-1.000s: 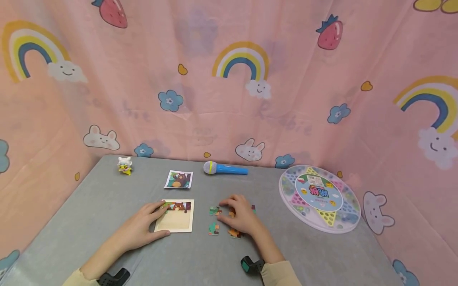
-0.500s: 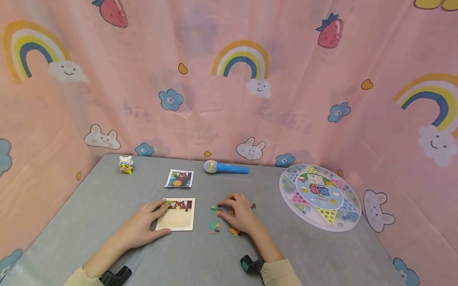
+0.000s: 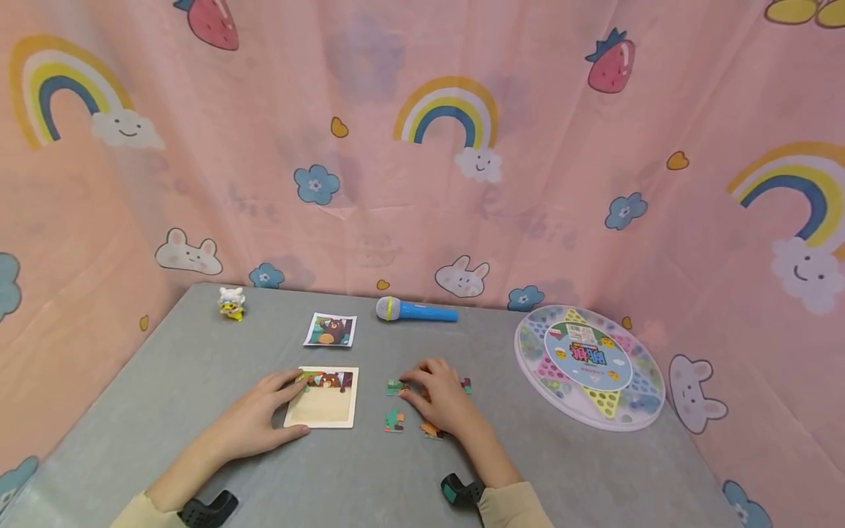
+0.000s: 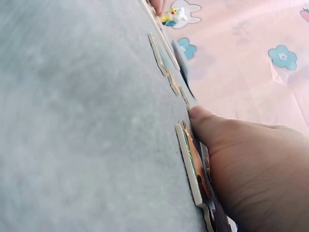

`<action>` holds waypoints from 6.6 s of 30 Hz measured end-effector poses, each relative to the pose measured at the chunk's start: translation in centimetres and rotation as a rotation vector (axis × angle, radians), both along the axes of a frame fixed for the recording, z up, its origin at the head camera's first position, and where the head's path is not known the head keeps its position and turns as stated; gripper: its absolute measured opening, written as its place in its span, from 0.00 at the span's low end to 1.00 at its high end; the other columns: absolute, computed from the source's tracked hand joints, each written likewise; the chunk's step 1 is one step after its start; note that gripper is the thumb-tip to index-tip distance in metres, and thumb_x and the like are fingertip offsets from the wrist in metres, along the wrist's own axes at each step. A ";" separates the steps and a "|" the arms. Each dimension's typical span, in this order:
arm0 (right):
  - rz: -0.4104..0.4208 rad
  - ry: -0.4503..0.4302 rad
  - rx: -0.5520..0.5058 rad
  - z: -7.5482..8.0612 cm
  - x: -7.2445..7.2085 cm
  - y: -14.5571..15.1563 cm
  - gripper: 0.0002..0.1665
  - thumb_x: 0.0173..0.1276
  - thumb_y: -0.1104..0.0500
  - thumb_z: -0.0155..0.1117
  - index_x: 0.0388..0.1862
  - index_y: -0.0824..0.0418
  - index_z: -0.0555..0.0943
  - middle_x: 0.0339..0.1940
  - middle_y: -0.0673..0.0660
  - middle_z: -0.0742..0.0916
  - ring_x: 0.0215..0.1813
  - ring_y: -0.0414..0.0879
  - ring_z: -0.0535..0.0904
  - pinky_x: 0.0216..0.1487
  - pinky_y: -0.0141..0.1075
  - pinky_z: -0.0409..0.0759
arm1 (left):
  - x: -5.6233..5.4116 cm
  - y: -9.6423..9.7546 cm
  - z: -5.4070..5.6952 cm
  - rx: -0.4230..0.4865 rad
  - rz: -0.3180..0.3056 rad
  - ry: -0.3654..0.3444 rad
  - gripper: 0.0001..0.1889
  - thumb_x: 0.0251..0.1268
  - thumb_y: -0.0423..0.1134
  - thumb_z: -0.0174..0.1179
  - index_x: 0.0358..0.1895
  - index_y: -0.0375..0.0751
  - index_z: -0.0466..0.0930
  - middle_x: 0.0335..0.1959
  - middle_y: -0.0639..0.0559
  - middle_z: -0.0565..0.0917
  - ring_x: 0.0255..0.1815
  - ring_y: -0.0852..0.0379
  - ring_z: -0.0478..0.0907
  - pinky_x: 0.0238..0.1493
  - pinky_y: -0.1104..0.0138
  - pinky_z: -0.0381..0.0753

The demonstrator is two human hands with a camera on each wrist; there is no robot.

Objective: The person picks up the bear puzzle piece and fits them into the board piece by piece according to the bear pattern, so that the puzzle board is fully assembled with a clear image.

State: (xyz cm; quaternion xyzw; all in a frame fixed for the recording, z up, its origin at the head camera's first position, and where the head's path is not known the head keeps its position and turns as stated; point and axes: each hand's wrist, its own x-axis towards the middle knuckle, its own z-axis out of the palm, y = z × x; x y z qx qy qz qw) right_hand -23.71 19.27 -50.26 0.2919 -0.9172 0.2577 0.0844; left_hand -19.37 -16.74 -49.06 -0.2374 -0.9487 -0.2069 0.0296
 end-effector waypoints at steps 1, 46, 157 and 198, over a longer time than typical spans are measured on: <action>0.001 0.004 -0.002 0.0 0.0 0.0 0.13 0.73 0.53 0.74 0.55 0.51 0.90 0.52 0.53 0.84 0.52 0.49 0.75 0.51 0.46 0.70 | 0.0 -0.1 0.1 -0.003 0.001 -0.009 0.42 0.62 0.58 0.76 0.73 0.36 0.77 0.75 0.38 0.74 0.74 0.39 0.72 0.71 0.44 0.77; 0.030 -0.069 -0.045 3.8 -0.8 -8.0 0.15 0.78 0.53 0.68 0.57 0.59 0.88 0.50 0.57 0.87 0.56 0.55 0.80 0.60 0.57 0.77 | -0.1 -0.8 -0.2 0.029 -0.009 -0.070 0.42 0.67 0.56 0.73 0.77 0.36 0.72 0.79 0.40 0.71 0.77 0.37 0.68 0.73 0.41 0.73; 0.133 -0.117 -0.022 1.8 0.2 -13.5 0.15 0.75 0.54 0.72 0.57 0.55 0.89 0.54 0.54 0.87 0.54 0.47 0.77 0.57 0.40 0.78 | 0.0 -1.0 -0.1 0.002 -0.186 0.017 0.30 0.75 0.46 0.67 0.74 0.35 0.77 0.78 0.42 0.74 0.79 0.39 0.68 0.73 0.43 0.74; -0.161 -0.070 -0.229 -0.1 -1.4 6.5 0.13 0.73 0.58 0.74 0.53 0.61 0.90 0.47 0.54 0.89 0.52 0.53 0.84 0.55 0.49 0.84 | 0.1 -1.3 -0.1 -0.001 -0.164 -0.052 0.31 0.76 0.45 0.66 0.76 0.33 0.74 0.81 0.42 0.68 0.81 0.38 0.65 0.75 0.42 0.71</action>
